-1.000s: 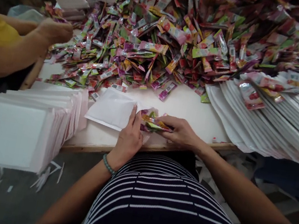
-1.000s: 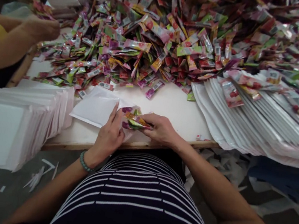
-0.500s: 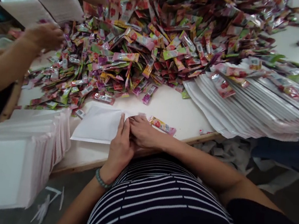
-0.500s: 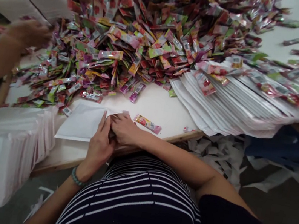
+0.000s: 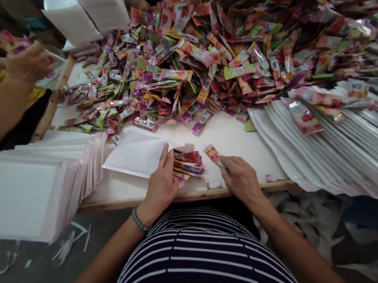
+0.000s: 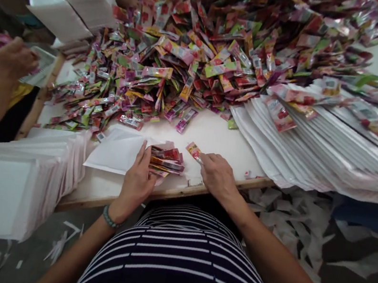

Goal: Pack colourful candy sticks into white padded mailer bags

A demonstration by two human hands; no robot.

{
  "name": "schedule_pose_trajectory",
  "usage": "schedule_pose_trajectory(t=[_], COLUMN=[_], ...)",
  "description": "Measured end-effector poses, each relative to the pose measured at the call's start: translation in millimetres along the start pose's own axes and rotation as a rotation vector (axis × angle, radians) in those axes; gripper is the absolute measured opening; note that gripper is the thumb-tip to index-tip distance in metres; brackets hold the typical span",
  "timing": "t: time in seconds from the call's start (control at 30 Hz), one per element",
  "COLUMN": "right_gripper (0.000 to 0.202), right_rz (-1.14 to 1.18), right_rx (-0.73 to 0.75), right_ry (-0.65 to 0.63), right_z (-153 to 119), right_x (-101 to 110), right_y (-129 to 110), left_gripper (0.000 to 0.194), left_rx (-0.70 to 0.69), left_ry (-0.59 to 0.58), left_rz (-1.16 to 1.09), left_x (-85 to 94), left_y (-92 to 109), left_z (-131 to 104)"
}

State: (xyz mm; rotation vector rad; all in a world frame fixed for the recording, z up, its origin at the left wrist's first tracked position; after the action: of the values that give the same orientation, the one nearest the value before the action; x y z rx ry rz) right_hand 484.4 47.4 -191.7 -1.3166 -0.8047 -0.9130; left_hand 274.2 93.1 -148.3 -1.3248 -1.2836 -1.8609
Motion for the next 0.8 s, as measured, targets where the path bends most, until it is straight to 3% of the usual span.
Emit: schedule_pose_trajectory(t=[0.1, 0.23, 0.4, 0.5, 0.7, 0.8], right_gripper=[0.037, 0.038, 0.041, 0.039, 0.035, 0.038], right_rz=[0.115, 0.039, 0.232, 0.308, 0.322, 0.313], right_rx=[0.039, 0.157, 0.088, 0.091, 0.031, 0.157], right_ry=[0.068, -0.049, -0.103, -0.033, 0.178, 0.09], right_z=[-1.9, -0.8, 2.6, 0.7, -26.2, -27.2], right_x=[8.9, -0.1, -15.8, -7.5, 29.1, 28.6], right_y=[-13.5, -37.3, -35.0, -32.2, -22.1, -29.5], left_gripper=[0.076, 0.077, 0.079, 0.082, 0.079, 0.077], left_rx=[-0.01, 0.01, -0.015, -0.024, -0.006, -0.017], left_ry=[-0.045, -0.08, -0.138, -0.116, -0.131, -0.137], left_rz=[0.088, 0.159, 0.141, 0.088, 0.03, 0.029], left_x=[-5.7, -9.5, -19.6, -23.4, -27.6, -29.0], left_y=[3.6, 5.7, 2.6, -1.5, -5.8, -5.4], left_z=[-5.5, -8.3, -10.0, -10.8, -15.0, -16.3])
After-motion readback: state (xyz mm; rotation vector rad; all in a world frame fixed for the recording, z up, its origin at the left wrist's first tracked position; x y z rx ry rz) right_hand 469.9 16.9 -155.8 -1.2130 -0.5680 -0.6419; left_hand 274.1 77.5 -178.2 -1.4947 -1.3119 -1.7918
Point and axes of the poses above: each hand's wrist, its own z-axis towards the middle knuckle, its own x-axis out of the back of the hand, y = z × x, the point moved 5 cm from there along z, towards the middle knuckle, and after that the axes turned 2 degrees about -y, right-handed, at the moved point
